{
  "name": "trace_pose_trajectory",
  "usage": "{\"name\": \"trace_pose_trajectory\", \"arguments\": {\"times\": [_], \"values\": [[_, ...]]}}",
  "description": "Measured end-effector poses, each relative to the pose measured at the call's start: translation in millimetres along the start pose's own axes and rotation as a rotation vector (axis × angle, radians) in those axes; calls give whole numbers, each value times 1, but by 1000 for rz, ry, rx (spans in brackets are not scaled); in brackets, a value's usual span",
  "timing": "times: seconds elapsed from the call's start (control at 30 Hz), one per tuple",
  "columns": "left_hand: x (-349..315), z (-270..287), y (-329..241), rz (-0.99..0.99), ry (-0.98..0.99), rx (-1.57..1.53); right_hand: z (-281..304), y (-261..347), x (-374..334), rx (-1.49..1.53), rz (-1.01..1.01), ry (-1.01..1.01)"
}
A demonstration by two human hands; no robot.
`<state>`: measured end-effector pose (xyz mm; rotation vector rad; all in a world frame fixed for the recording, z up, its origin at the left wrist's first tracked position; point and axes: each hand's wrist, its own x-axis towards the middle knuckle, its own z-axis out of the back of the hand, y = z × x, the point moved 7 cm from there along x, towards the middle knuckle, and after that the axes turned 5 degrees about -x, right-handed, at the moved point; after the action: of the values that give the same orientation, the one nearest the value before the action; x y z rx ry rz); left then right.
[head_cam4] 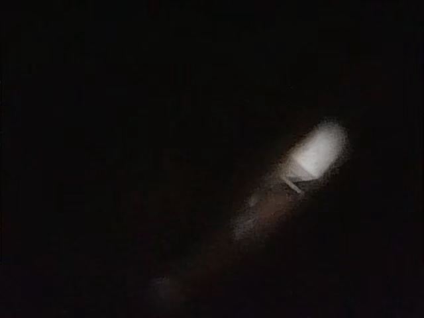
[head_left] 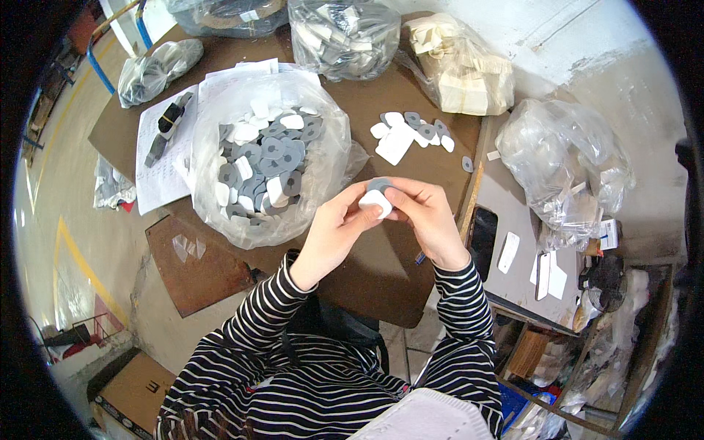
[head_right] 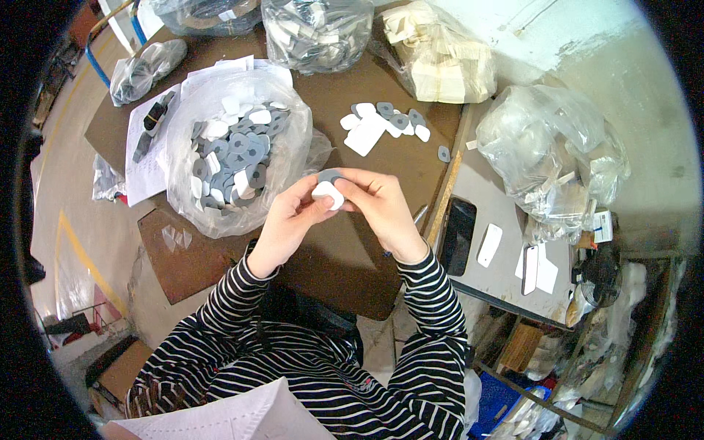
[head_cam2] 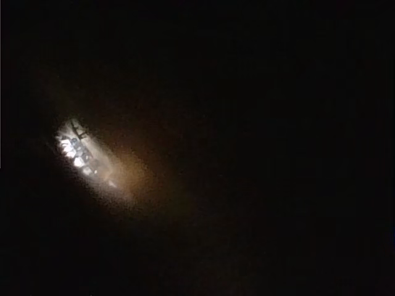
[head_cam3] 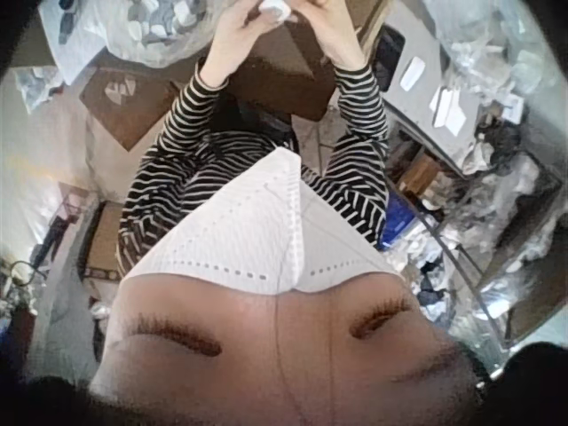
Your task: The person repeatedly picks up small gray and white circular components from a plastic bag and the table, aligns them, and stacks them into a growing pile. The person also briefly handles a black strap-like object and a rubber band before returning to stacking the circular parts.
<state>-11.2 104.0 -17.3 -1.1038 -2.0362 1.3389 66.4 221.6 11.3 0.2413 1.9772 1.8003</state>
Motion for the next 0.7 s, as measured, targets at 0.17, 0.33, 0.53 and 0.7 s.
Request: {"name": "trace_pose_trajectory", "arguments": {"times": [0.17,0.33,0.53,0.7], "values": [[-7,8,-4,-11,-31,-71,-9,14,-7,-134,72,-16],[-13,24,-20,-161,-151,0,-29,24,-1,-163,170,7],[-23,62,-56,-343,-371,13,-52,33,35,150,75,97],[-24,128,-94,-438,-569,503,-83,49,73,32,66,224]]}}
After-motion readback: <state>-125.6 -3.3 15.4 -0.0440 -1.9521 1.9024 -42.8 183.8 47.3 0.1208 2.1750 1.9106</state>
